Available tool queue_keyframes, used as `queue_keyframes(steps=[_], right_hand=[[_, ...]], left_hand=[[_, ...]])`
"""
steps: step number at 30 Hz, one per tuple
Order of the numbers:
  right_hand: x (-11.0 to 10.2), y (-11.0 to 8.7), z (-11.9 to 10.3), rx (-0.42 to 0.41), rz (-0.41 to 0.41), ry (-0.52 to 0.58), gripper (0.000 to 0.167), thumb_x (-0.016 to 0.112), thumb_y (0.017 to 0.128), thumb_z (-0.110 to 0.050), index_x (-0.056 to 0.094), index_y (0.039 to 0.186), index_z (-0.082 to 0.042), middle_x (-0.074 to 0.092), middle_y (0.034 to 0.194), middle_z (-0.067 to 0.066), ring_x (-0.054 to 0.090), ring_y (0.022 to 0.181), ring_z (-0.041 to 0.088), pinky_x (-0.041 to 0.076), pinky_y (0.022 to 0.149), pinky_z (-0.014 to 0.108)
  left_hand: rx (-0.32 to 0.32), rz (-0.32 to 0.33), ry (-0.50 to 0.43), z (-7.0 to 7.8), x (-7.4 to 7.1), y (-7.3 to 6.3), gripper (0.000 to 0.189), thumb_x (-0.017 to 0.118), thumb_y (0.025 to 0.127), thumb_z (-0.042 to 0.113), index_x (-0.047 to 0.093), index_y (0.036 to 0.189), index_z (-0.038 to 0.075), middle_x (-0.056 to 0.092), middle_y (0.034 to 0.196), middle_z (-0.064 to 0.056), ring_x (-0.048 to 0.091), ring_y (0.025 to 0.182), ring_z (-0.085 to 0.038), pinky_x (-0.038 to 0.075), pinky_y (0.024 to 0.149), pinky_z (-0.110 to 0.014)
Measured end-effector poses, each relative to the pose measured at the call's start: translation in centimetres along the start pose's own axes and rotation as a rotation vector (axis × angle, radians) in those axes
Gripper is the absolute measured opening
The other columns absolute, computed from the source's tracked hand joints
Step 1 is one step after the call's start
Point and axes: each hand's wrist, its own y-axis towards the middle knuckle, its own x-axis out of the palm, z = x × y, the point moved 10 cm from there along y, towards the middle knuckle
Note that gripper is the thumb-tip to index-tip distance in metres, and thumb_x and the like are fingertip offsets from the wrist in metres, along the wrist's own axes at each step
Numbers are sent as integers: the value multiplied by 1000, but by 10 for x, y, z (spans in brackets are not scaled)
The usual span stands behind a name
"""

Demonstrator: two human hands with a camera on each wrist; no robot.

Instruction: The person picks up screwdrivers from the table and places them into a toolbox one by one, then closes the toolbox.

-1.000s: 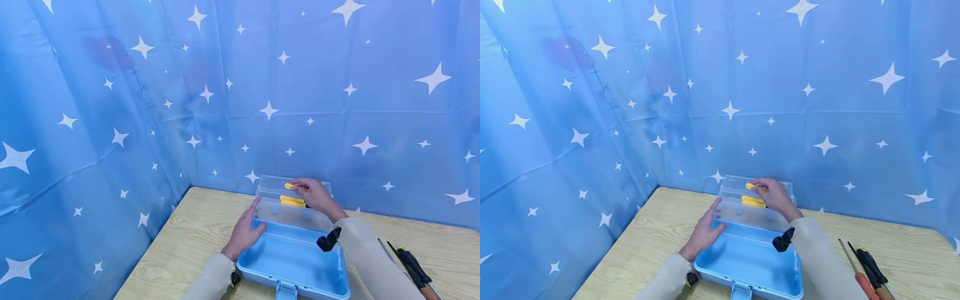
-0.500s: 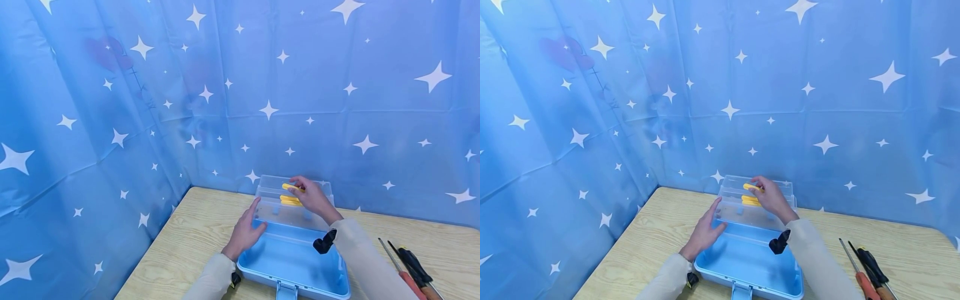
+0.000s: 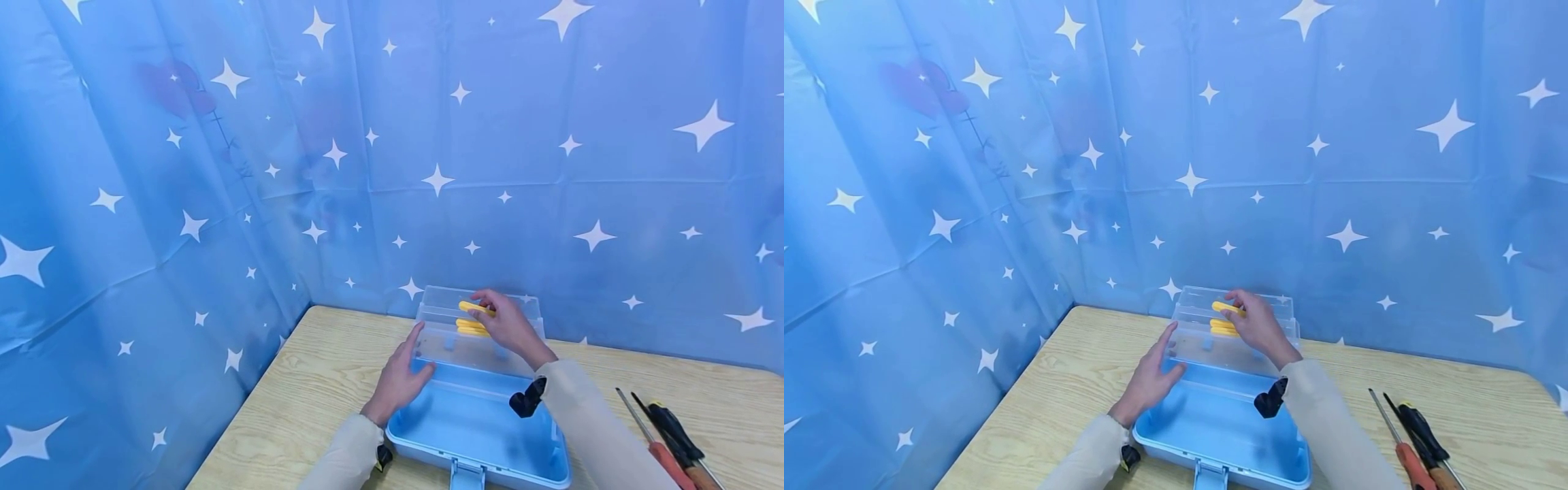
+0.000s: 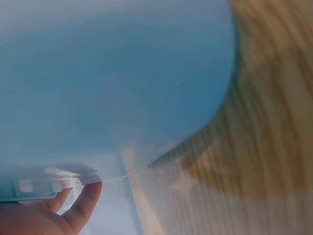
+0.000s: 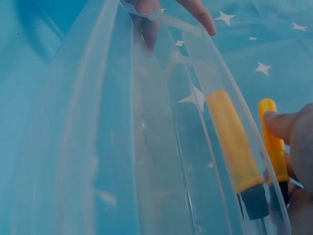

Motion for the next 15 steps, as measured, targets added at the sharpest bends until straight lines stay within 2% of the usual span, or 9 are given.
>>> queue_keyframes(steps=[4,15], right_hand=[[2,0,2,7,-7,-17,36,65,96,-18,58,130,-6,63,118,15,57,98,29,57,87,44],[4,0,2,6,-4,-70,38,68,94,-19,58,129,-8,63,115,14,58,100,29,57,86,44]], left_hand=[[-6,-2,-5,0,0,0,75,61,95,34,17,154,49,44,153,-4,54,129,-28,48,102,-54],[-2,-3,-3,1,0,-1,75,60,96,35,17,154,49,44,153,-6,55,129,-29,49,100,-54]])
